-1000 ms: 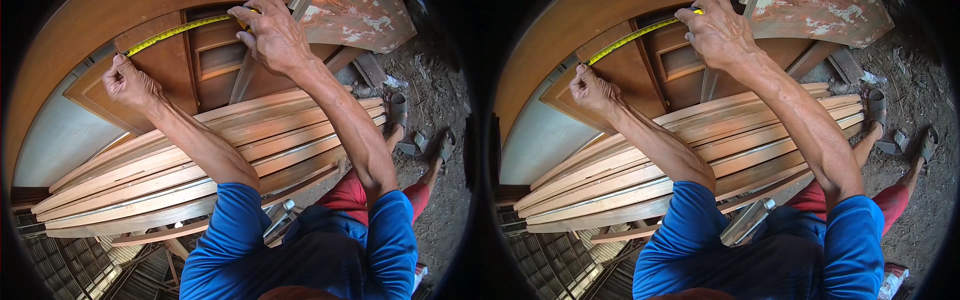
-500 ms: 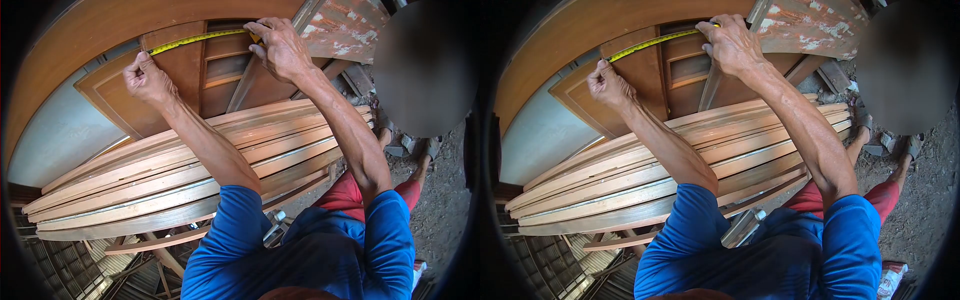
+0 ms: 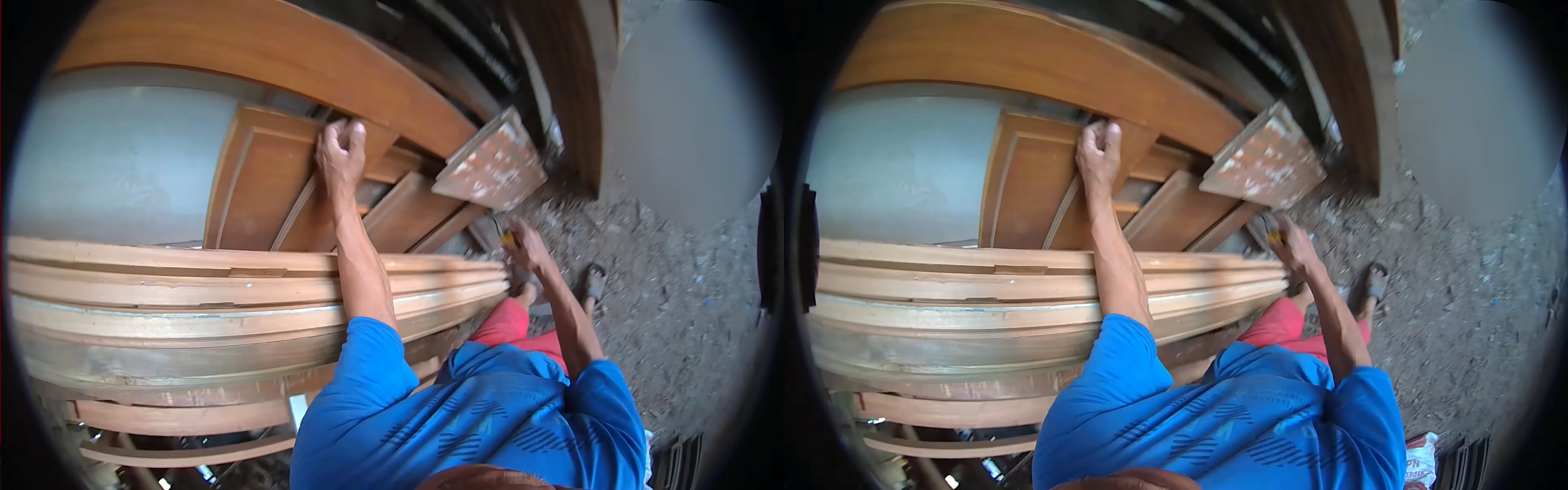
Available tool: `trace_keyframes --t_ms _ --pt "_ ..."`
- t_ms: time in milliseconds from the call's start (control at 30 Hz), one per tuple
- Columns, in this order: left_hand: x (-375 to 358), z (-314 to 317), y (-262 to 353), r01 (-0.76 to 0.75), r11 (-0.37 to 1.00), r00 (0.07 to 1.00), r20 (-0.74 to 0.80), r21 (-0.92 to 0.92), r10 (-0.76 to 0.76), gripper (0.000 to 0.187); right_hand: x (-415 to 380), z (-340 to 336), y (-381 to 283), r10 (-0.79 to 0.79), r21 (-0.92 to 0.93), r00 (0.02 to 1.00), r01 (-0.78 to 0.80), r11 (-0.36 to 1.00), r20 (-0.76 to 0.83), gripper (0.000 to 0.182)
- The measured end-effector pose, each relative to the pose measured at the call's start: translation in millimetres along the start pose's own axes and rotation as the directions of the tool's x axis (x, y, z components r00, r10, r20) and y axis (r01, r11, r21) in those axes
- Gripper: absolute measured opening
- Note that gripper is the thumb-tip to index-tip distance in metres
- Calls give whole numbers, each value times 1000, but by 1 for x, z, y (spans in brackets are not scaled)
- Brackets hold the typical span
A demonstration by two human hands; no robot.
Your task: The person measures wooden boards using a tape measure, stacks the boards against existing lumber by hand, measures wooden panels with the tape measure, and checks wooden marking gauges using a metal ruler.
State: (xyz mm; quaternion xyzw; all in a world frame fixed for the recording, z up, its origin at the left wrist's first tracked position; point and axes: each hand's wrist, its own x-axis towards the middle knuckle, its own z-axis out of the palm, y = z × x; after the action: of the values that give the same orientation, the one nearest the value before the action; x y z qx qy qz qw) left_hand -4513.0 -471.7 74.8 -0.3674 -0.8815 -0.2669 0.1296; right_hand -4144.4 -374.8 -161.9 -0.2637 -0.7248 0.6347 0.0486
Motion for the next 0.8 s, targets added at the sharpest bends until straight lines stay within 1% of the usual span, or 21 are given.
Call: trace_keyframes --t_ms 33,67,100,133,167,200,233,267,300,333,367,433,467,533,567,600,633,700,733,767,800 --pt "0 -7 16 -50 976 999 1 210 51 53 -36 -17 11 120 65 993 -118 991 -17 41" --pt "1 -14 38 -35 943 999 8 331 34 57 -60 -24 70 198 -176 980 -190 966 24 30" --pt "4 -18 45 -33 909 999 44 416 16 58 -99 -43 86 111 -340 993 -116 933 -32 21" --pt "8 -18 51 -46 874 996 94 484 0 60 -135 -62 107 311 -328 950 -295 898 -3 28" --pt "20 -28 65 36 912 956 253 408 -150 54 -170 -82 129 498 -338 867 -461 821 27 37" --pt "19 -18 54 -44 962 987 158 271 1 51 -205 -106 128 618 -378 786 -571 729 3 34" --pt "17 -21 62 33 976 982 173 214 -72 50 -248 -120 147 611 -369 776 -620 692 -158 33" --pt "16 -15 54 7 989 991 132 145 -26 49 -283 -132 163 594 -349 744 -668 657 -304 34" --pt "15 -15 53 -35 966 991 131 256 1 49 -308 -148 156 666 -252 654 -755 605 -358 31" --pt "14 -7 42 -34 942 995 102 333 0 50 -333 -162 153 729 -151 564 -819 553 -388 29" --pt "9 -8 50 38 894 994 76 446 -80 51 -355 -174 151 785 -55 479 -864 500 -393 27" --pt "3 -11 58 55 868 991 81 494 -109 50 -381 -178 158 882 235 306 -885 403 -358 32" --pt "0 -8 62 76 846 994 25 528 -105 49 -385 -177 167 918 366 239 -862 350 -316 34" --pt "-1 -9 68 99 826 991 22 555 -133 49 -386 -164 213 956 422 215 -862 281 -199 43" --pt "0 -8 71 130 808 982 37 574 -184 49 -389 -163 214 858 209 361 -866 454 -365 46" --pt "3 -7 73 150 807 974 53 572 -219 48 -389 -160 211 716 -29 505 -826 563 -483 50" --pt "-1 -8 89 185 809 966 48 557 -254 49 -391 -164 211 699 -29 388 -884 466 -601 45" --pt "-23 8 111 226 737 972 -101 637 -211 56 -407 -205 208 790 100 392 -866 489 -470 45" --pt "-45 24 153 378 682 926 -276 627 -260 69 -420 -231 206 824 159 397 -857 490 -405 45" --pt "-66 51 176 447 678 895 -306 584 -326 76 -431 -253 186 831 202 401 -842 500 -386 41" --pt "-92 76 206 437 731 899 -220 525 -379 70 -443 -272 201 698 -59 615 -764 642 -367 40"
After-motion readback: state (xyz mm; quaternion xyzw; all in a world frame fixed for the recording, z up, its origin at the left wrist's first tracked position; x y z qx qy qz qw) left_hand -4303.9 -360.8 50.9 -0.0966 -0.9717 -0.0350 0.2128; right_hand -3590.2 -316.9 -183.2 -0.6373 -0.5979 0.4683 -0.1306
